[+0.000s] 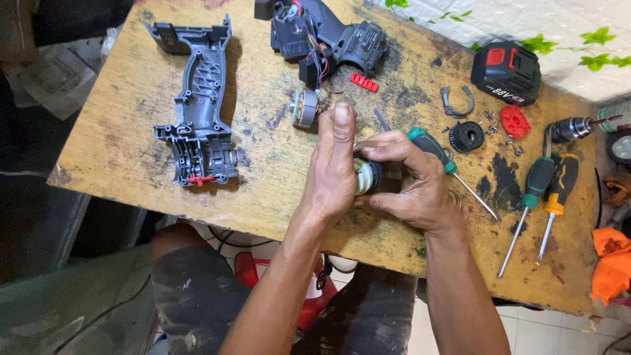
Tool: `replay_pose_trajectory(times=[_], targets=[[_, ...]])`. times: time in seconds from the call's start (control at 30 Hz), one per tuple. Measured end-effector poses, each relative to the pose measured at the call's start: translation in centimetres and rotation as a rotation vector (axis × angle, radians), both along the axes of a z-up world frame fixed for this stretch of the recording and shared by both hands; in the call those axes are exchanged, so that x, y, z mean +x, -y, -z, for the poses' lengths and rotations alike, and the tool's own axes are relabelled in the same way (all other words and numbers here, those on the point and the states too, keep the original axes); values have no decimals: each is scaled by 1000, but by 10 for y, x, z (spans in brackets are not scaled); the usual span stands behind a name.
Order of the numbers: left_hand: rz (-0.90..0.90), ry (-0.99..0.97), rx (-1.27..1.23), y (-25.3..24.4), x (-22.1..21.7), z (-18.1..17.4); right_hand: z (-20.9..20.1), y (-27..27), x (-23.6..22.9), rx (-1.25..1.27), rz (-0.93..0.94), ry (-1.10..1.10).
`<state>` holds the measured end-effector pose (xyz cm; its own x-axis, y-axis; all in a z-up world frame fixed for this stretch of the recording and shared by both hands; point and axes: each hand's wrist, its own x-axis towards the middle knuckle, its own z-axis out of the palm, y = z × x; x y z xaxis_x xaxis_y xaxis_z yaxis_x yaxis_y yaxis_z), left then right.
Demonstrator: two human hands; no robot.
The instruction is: The person assembles a small electric motor by hand, fitting a black ring and a white cylindrical component onto the central shaft. They rotate and align the parts to ensure a proper fit on the workbench.
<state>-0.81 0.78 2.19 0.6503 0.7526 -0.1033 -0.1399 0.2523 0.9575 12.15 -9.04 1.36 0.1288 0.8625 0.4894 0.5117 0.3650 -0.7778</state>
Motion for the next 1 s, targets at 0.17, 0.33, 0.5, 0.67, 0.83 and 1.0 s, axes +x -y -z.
replay_pose_trajectory(times=[0.17, 0.33, 0.5, 0.67, 0.83, 1.0], targets=[[-7, 84, 0, 10, -5, -6, -16, -5, -13, 6, 35, 36], [55, 266, -109, 5, 10, 40, -26, 5, -9, -11, 102, 200], [-87, 265, 31, 3, 13, 43, -33, 15, -17, -10, 208, 229], [-103, 222, 128, 6, 13, 40, -47, 24, -34, 29, 380, 222], [-115, 118, 258, 11, 10, 33, -42, 29, -42, -59, 505, 105], [-143, 77, 342, 16, 8, 28, -47, 30, -51, -141, 509, -94]])
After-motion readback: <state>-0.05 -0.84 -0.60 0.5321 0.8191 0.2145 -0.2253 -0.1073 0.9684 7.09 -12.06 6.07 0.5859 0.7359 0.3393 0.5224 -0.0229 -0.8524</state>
